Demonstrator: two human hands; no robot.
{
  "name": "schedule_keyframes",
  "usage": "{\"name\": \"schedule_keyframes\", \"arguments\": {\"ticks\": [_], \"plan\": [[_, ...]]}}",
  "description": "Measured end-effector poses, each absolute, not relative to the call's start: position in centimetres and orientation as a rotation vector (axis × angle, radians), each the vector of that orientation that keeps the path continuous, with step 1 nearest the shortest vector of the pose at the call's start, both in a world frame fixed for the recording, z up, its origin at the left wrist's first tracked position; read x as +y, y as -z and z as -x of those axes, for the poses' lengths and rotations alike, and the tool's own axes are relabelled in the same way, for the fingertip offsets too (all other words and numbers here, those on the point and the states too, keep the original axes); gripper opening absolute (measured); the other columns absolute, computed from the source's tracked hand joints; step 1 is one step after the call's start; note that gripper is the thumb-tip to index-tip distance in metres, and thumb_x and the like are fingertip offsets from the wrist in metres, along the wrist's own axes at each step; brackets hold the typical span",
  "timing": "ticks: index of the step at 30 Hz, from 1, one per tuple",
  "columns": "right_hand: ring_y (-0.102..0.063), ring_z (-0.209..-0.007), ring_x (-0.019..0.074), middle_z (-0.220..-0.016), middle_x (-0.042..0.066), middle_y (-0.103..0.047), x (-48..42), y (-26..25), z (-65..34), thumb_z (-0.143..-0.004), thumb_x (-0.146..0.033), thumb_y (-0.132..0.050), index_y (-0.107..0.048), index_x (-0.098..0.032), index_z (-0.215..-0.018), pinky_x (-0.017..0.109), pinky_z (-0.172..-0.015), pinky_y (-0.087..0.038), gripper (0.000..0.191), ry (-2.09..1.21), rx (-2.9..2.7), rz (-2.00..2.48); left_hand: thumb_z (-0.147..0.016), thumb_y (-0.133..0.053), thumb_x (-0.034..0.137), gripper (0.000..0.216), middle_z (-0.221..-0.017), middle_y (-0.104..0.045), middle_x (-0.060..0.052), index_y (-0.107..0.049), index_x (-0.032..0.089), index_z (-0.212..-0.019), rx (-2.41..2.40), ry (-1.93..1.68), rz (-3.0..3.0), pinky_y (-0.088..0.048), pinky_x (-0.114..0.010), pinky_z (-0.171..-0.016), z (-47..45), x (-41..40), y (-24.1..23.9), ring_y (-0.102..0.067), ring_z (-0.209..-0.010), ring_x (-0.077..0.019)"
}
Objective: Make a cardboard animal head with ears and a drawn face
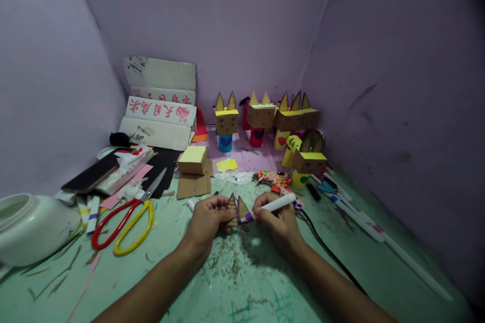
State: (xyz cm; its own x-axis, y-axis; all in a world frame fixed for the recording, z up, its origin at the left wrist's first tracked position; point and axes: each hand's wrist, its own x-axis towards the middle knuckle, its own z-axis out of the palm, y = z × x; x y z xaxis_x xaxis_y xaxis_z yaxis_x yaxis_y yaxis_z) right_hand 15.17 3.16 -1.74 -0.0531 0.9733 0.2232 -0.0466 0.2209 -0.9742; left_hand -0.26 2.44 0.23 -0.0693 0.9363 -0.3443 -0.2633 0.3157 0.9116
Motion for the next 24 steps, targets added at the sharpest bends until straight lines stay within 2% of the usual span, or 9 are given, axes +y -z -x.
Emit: {"name": "schedule_keyframes", "arguments": {"ticks": [4, 9, 15, 20, 24], "plan": [[-0.043, -0.042, 0.0109, -0.043, -0.003, -0.052, 3.3, 1.9, -15.2, -0.059, -0.023, -0.060, -0.059, -0.017, -0.054, 0.022, -0.042, -0.031, 0.008, -1.161, -1.306, 0.958, -0.043, -0.075, 0.020, 0.025, -0.048, -0.056, 0.003, -0.064, 0.012, -0.065, 1.238, -1.144, -0.721, -0.039, -0.019, -0.037, 0.3, 2.4, -0.3, -0.048, -0.041, -0.0081], [-0.047, -0.047, 0.0117, -0.048, -0.002, -0.056, 3.3, 1.3, -15.1, -0.060, -0.024, -0.062, -0.062, -0.017, -0.058, 0.023, -0.047, -0.034, 0.007, -1.113, -1.225, 0.994, -0.043, -0.075, 0.021, 0.025, -0.049, -0.058, 0.002, -0.064, 0.011, -0.064, 1.255, -1.117, -0.752, -0.038, -0.019, -0.037, 0.3, 2.4, -0.4, -0.049, -0.041, -0.0083], [-0.038, -0.042, 0.0094, -0.040, -0.004, -0.047, 3.4, 0.9, -15.1, -0.052, -0.020, -0.060, -0.059, -0.017, -0.049, 0.022, -0.042, -0.027, 0.005, -1.200, -1.225, 1.025, -0.045, -0.076, 0.022, 0.027, -0.048, -0.058, 0.003, -0.066, 0.011, -0.067, 1.264, -1.104, -0.751, -0.038, -0.018, -0.037, 0.4, 2.5, -0.2, -0.047, -0.040, -0.0070], [-0.046, -0.043, 0.0115, -0.046, -0.004, -0.051, 3.9, 0.9, -15.0, -0.060, -0.028, -0.058, -0.057, -0.018, -0.060, 0.023, -0.044, -0.036, 0.010, -1.159, -1.142, 1.005, -0.045, -0.078, 0.023, 0.028, -0.052, -0.062, 0.000, -0.067, 0.011, -0.067, 1.281, -1.106, -0.753, -0.039, -0.018, -0.038, 0.6, 2.7, 0.3, -0.051, -0.044, -0.0095], [-0.049, -0.044, 0.0111, -0.047, -0.004, -0.052, 4.1, 0.7, -15.0, -0.067, -0.030, -0.059, -0.058, -0.018, -0.066, 0.022, -0.046, -0.038, 0.012, -1.102, -1.065, 0.991, -0.048, -0.078, 0.024, 0.027, -0.053, -0.061, 0.000, -0.067, 0.011, -0.069, 1.264, -1.066, -0.794, -0.038, -0.018, -0.038, 0.6, 2.6, 0.4, -0.048, -0.043, -0.0080]]}}
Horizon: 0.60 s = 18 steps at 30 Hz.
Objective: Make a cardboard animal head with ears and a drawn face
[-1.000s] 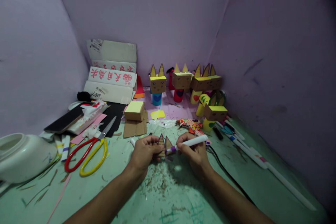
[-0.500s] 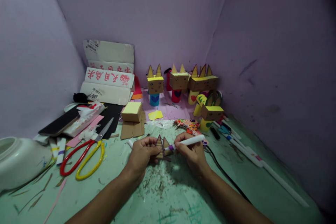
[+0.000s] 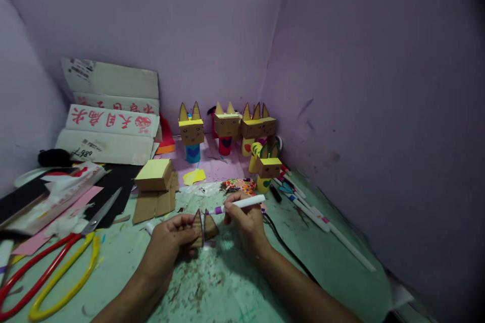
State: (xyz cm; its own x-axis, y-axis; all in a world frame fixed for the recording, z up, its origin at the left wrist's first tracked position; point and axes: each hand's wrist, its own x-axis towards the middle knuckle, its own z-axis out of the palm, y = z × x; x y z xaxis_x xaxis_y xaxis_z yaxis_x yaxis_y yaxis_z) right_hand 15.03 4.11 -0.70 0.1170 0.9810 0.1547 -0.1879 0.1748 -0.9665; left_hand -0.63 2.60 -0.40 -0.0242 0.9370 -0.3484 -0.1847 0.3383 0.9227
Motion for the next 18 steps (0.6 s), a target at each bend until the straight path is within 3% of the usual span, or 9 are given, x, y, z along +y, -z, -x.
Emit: {"name": "schedule_keyframes", "arguments": {"ticks": [18], "plan": [[-0.046, -0.042, 0.0103, -0.046, -0.005, -0.050, 3.88, 0.64, -14.51, -0.070, -0.031, -0.060, -0.057, -0.017, -0.066, 0.022, -0.044, -0.036, 0.015, -1.066, -1.082, 1.024, -0.046, -0.077, 0.024, 0.027, -0.050, -0.060, 0.000, -0.066, 0.011, -0.067, 1.273, -1.046, -0.755, -0.037, -0.019, -0.038, 0.41, 2.35, -0.48, -0.047, -0.041, -0.0081]]}}
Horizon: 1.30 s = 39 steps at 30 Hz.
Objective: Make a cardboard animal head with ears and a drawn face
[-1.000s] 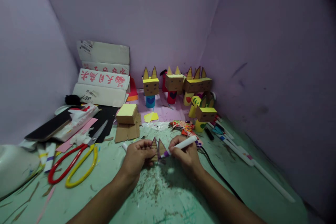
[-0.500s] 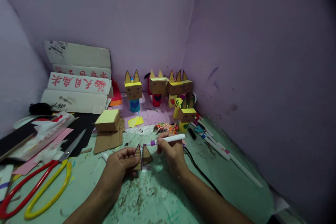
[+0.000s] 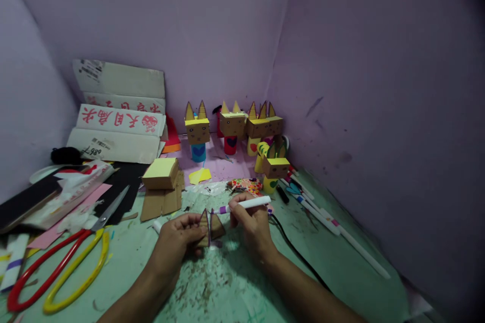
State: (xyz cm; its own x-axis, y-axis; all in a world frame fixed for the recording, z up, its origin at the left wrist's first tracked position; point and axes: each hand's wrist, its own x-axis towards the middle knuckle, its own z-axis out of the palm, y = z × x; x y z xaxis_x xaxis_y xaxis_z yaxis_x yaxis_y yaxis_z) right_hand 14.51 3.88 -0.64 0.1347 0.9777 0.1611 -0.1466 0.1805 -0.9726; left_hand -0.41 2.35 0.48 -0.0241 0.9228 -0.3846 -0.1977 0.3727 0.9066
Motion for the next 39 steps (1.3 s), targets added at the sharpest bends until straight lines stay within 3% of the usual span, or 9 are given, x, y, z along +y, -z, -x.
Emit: {"name": "schedule_keyframes", "arguments": {"ticks": [9, 39], "plan": [[-0.046, -0.045, 0.0111, -0.048, -0.005, -0.050, 3.8, 1.0, -14.4, -0.072, -0.032, -0.061, -0.058, -0.017, -0.068, 0.023, -0.046, -0.035, 0.015, -1.036, -1.156, 1.049, -0.052, -0.075, 0.023, 0.023, -0.051, -0.059, 0.001, -0.068, 0.011, -0.070, 1.237, -1.065, -0.781, -0.037, -0.018, -0.039, 0.5, 2.4, 0.0, -0.047, -0.043, -0.0079], [-0.049, -0.051, 0.0142, -0.054, -0.002, -0.054, 3.6, 1.5, -15.0, -0.078, -0.035, -0.061, -0.060, -0.019, -0.071, 0.027, -0.051, -0.036, 0.017, -0.958, -1.265, 1.059, -0.047, -0.072, 0.020, 0.024, -0.048, -0.057, 0.002, -0.069, 0.011, -0.069, 1.216, -1.055, -0.762, -0.036, -0.020, -0.039, 0.2, 2.2, -0.5, -0.048, -0.041, -0.0089]]}}
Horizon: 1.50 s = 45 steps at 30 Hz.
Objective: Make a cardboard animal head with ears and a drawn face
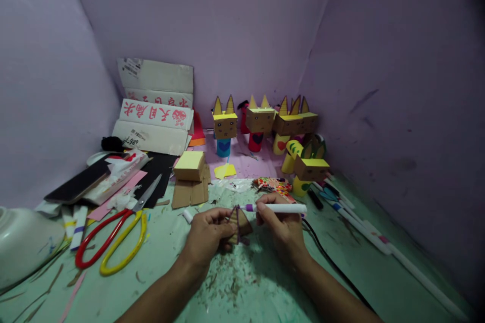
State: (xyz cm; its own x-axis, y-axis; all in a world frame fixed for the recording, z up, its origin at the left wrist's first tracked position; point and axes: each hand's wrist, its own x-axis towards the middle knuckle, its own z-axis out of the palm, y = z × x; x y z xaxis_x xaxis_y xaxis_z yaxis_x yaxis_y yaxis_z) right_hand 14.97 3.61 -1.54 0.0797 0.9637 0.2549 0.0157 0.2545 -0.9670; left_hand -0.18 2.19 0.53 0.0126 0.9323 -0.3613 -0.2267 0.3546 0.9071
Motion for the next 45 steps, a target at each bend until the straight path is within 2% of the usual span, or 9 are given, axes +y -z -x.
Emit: {"name": "schedule_keyframes", "arguments": {"ticks": [9, 15, 22, 32, 37, 45], "plan": [[-0.046, -0.051, 0.0141, -0.052, -0.002, -0.053, 3.6, 1.5, -14.9, -0.073, -0.031, -0.060, -0.059, -0.020, -0.064, 0.027, -0.050, -0.033, 0.014, -0.978, -1.241, 1.041, -0.046, -0.072, 0.019, 0.025, -0.049, -0.060, 0.000, -0.070, 0.011, -0.070, 1.244, -1.052, -0.757, -0.037, -0.021, -0.040, 0.2, 2.3, -0.4, -0.050, -0.041, -0.0099], [-0.047, -0.051, 0.0136, -0.053, -0.002, -0.052, 3.6, 1.4, -14.8, -0.072, -0.032, -0.061, -0.059, -0.019, -0.068, 0.026, -0.050, -0.035, 0.014, -1.005, -1.235, 1.035, -0.051, -0.073, 0.019, 0.024, -0.047, -0.056, 0.003, -0.070, 0.011, -0.073, 1.136, -1.048, -0.767, -0.034, -0.019, -0.041, 0.4, 2.3, -0.2, -0.047, -0.040, -0.0079], [-0.047, -0.048, 0.0131, -0.048, -0.003, -0.051, 3.6, 1.2, -15.1, -0.069, -0.030, -0.059, -0.058, -0.018, -0.063, 0.025, -0.048, -0.035, 0.013, -1.048, -1.181, 1.035, -0.049, -0.075, 0.021, 0.028, -0.053, -0.062, -0.001, -0.070, 0.010, -0.074, 1.233, -1.042, -0.757, -0.035, -0.019, -0.040, 0.3, 2.3, -0.5, -0.049, -0.042, -0.0087], [-0.049, -0.050, 0.0133, -0.052, -0.002, -0.053, 3.5, 0.9, -15.0, -0.073, -0.035, -0.060, -0.059, -0.019, -0.066, 0.026, -0.050, -0.037, 0.018, -0.976, -1.188, 1.040, -0.047, -0.071, 0.018, 0.024, -0.051, -0.061, -0.001, -0.068, 0.011, -0.070, 1.231, -1.071, -0.748, -0.035, -0.020, -0.040, 0.2, 2.2, -0.5, -0.048, -0.041, -0.0088], [-0.047, -0.052, 0.0131, -0.054, -0.002, -0.053, 3.6, 1.6, -15.0, -0.075, -0.036, -0.061, -0.059, -0.018, -0.069, 0.026, -0.050, -0.034, 0.019, -0.989, -1.257, 1.050, -0.046, -0.070, 0.019, 0.026, -0.049, -0.060, 0.000, -0.068, 0.010, -0.071, 1.250, -1.069, -0.742, -0.036, -0.020, -0.040, 0.1, 2.1, -0.9, -0.048, -0.041, -0.0088], [-0.043, -0.049, 0.0118, -0.051, -0.003, -0.051, 3.1, 1.2, -14.7, -0.069, -0.030, -0.061, -0.059, -0.018, -0.061, 0.024, -0.048, -0.030, 0.015, -0.989, -1.240, 1.068, -0.047, -0.070, 0.020, 0.026, -0.050, -0.061, 0.000, -0.069, 0.010, -0.070, 1.239, -1.082, -0.745, -0.036, -0.020, -0.039, 0.2, 2.2, -0.7, -0.048, -0.041, -0.0084]]}}
